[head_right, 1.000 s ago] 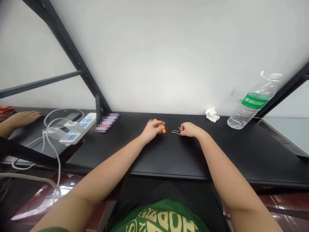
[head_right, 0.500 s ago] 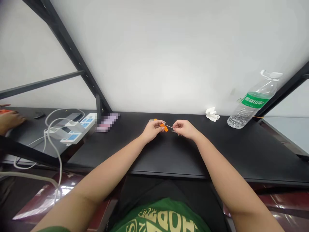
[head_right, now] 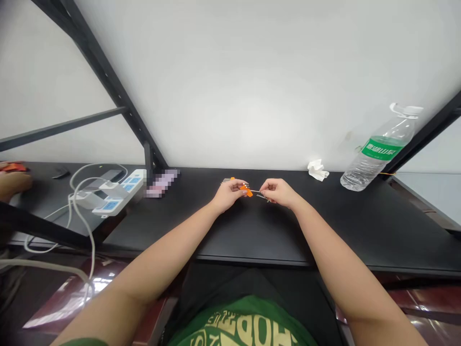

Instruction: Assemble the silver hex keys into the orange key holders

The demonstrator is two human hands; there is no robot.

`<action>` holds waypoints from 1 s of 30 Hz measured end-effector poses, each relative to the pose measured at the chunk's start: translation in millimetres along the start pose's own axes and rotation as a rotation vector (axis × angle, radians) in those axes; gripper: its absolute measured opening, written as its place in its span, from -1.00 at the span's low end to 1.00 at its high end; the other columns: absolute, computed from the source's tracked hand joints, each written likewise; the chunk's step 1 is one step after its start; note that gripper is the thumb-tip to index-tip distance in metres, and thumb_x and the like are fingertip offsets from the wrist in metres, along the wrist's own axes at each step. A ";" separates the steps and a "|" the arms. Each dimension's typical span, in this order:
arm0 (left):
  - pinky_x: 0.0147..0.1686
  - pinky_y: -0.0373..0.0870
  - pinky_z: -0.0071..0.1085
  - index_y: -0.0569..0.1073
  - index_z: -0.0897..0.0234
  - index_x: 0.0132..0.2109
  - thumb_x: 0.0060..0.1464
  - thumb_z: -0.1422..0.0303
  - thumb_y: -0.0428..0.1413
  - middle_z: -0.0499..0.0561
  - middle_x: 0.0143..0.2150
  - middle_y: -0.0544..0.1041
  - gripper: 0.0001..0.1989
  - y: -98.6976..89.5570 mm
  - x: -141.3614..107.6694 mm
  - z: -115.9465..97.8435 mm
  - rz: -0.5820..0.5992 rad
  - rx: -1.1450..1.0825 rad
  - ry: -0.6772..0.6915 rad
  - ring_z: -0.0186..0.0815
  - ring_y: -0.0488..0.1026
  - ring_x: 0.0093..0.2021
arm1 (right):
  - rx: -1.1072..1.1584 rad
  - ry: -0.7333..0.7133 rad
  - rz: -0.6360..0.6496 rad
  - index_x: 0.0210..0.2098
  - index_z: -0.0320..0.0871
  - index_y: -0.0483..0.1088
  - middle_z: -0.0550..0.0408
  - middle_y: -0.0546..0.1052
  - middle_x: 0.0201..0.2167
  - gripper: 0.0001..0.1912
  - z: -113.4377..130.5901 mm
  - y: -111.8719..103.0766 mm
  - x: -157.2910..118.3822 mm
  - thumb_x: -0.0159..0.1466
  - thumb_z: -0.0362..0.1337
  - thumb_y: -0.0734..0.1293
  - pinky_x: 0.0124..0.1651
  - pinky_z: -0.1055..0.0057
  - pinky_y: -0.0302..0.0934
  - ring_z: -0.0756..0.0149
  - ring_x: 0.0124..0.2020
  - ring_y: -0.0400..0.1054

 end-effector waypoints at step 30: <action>-0.23 0.53 -0.30 0.52 0.46 -0.08 -0.24 0.20 0.52 0.14 -0.29 0.65 -0.38 2.0 -4.4 5.5 -0.039 -0.228 -0.154 -0.32 0.57 -0.40 | 0.720 0.119 0.095 -0.15 -0.18 0.47 0.07 0.59 -0.24 -0.59 -12.6 34.7 9.6 0.09 -0.20 0.61 -0.30 0.52 0.44 0.49 -0.42 0.45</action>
Point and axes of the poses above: each hand's wrist, its own x-axis towards the middle knuckle, its own y-axis out of the palm, z = x × y, the point moved 8 cm from there along x, towards the middle knuckle
